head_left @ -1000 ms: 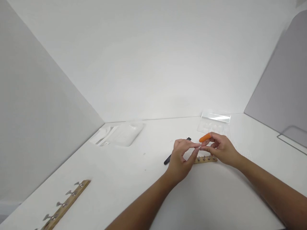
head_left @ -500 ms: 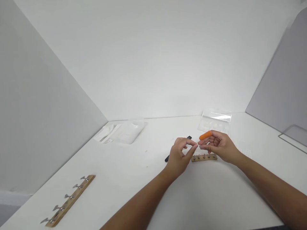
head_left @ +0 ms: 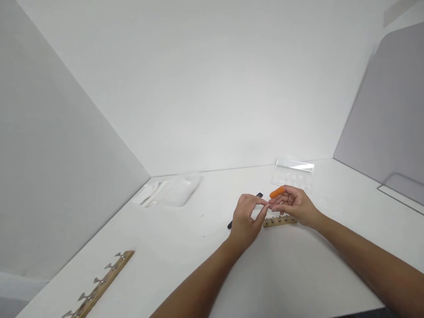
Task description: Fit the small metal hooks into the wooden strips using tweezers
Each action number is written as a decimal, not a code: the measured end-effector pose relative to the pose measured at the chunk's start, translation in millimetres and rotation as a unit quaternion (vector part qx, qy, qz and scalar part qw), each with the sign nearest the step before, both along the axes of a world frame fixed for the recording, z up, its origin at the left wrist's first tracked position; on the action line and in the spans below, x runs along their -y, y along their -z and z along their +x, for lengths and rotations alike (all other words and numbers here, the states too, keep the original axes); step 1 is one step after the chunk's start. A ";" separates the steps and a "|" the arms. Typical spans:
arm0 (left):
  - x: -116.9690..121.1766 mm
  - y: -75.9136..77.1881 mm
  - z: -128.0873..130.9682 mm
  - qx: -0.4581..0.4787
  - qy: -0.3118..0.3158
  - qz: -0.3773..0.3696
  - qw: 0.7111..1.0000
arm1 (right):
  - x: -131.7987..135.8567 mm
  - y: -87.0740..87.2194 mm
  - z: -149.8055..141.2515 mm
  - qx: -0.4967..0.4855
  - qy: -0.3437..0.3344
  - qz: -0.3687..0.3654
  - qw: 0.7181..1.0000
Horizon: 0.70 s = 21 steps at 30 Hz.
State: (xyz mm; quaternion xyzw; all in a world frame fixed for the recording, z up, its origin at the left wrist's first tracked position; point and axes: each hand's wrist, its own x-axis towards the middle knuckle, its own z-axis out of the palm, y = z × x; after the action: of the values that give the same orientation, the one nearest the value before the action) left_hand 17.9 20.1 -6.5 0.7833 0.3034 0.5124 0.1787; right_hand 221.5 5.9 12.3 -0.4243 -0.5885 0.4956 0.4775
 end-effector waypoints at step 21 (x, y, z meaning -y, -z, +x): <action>3.6 -4.9 -1.9 -0.073 0.004 0.046 0.996 | -5.6 0.5 5.5 -0.015 -0.058 -0.057 0.997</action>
State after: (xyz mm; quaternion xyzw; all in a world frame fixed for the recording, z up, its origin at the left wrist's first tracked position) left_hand 16.0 16.5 -1.6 0.8274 0.2884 0.4661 0.1219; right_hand 227.0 11.5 11.8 -0.4085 -0.5754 0.5617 0.4319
